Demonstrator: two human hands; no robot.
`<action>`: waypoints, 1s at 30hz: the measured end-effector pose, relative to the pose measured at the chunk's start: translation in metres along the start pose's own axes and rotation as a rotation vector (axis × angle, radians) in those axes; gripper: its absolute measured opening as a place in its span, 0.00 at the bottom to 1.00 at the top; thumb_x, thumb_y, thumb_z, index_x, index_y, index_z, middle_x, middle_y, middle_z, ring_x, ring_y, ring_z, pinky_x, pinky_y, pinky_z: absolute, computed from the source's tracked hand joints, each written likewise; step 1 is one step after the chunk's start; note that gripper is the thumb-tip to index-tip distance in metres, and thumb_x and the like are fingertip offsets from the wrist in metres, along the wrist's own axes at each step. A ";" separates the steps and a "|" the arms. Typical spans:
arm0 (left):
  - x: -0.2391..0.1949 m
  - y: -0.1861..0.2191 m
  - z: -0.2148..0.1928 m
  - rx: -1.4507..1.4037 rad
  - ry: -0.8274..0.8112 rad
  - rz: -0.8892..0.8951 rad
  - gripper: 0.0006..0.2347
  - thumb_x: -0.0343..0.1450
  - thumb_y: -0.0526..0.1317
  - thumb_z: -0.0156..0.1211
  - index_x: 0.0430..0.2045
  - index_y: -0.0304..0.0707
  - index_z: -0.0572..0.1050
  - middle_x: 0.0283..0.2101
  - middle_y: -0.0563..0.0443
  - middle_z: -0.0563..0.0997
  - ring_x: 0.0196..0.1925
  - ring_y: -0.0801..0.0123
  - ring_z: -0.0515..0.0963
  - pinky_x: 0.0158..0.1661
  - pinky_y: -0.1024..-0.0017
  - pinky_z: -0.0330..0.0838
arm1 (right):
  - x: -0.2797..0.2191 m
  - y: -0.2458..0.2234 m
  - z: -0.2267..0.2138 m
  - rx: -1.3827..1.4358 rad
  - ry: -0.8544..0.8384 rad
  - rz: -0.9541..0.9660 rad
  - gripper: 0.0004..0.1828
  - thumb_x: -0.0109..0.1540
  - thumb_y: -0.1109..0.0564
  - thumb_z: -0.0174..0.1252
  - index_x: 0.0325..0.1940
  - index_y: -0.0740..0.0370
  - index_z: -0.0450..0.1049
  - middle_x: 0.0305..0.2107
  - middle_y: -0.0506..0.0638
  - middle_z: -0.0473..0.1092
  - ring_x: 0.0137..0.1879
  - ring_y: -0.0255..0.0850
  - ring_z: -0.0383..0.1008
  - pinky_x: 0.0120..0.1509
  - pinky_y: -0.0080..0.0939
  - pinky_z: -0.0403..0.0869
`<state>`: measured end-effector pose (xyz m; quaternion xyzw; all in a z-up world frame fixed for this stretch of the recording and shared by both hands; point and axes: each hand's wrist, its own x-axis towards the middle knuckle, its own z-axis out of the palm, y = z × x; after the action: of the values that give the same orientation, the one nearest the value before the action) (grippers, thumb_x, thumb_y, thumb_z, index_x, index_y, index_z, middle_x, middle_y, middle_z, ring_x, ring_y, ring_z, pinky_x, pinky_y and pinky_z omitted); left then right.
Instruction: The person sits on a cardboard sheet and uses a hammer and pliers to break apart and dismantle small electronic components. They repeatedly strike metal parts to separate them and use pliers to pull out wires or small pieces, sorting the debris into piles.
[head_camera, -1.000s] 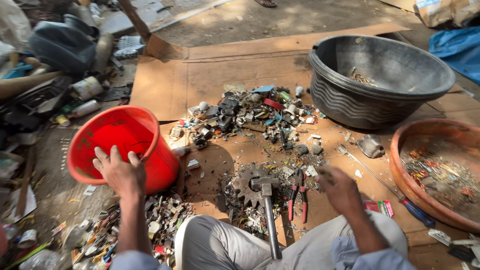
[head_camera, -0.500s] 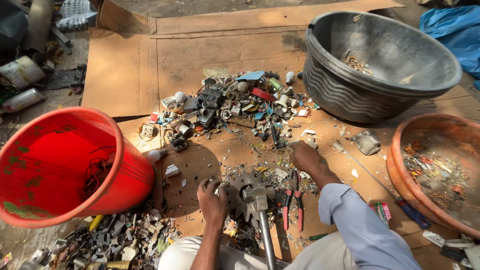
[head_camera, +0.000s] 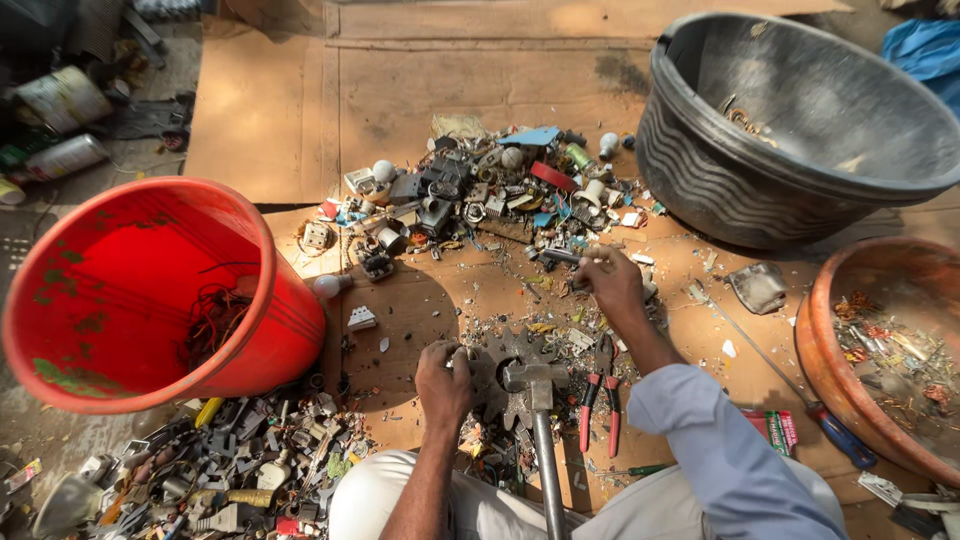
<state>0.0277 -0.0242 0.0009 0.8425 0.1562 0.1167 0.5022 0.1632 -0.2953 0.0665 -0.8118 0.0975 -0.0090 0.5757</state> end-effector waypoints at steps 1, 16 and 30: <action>-0.001 0.003 -0.004 -0.064 -0.019 -0.015 0.10 0.71 0.42 0.60 0.36 0.34 0.83 0.45 0.42 0.84 0.48 0.55 0.83 0.52 0.61 0.75 | -0.017 -0.012 -0.001 0.114 -0.033 0.066 0.10 0.65 0.58 0.54 0.48 0.65 0.71 0.29 0.56 0.77 0.32 0.43 0.75 0.36 0.43 0.74; -0.058 -0.005 -0.027 -0.829 -0.550 -0.070 0.14 0.76 0.38 0.56 0.54 0.30 0.76 0.46 0.50 0.85 0.46 0.74 0.81 0.49 0.75 0.76 | -0.222 0.055 0.071 0.254 -0.250 0.150 0.18 0.61 0.63 0.60 0.55 0.65 0.70 0.33 0.54 0.76 0.35 0.41 0.77 0.36 0.38 0.73; -0.049 -0.023 -0.021 -0.955 -0.474 -0.331 0.17 0.68 0.23 0.52 0.52 0.21 0.73 0.39 0.44 0.81 0.38 0.64 0.84 0.38 0.69 0.82 | -0.247 0.083 0.063 0.311 -0.330 0.682 0.15 0.63 0.56 0.60 0.48 0.60 0.63 0.24 0.53 0.70 0.22 0.42 0.69 0.23 0.47 0.71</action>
<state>-0.0285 -0.0161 -0.0113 0.4891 0.0988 -0.0986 0.8610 -0.0832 -0.2214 -0.0080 -0.6267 0.2647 0.2981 0.6695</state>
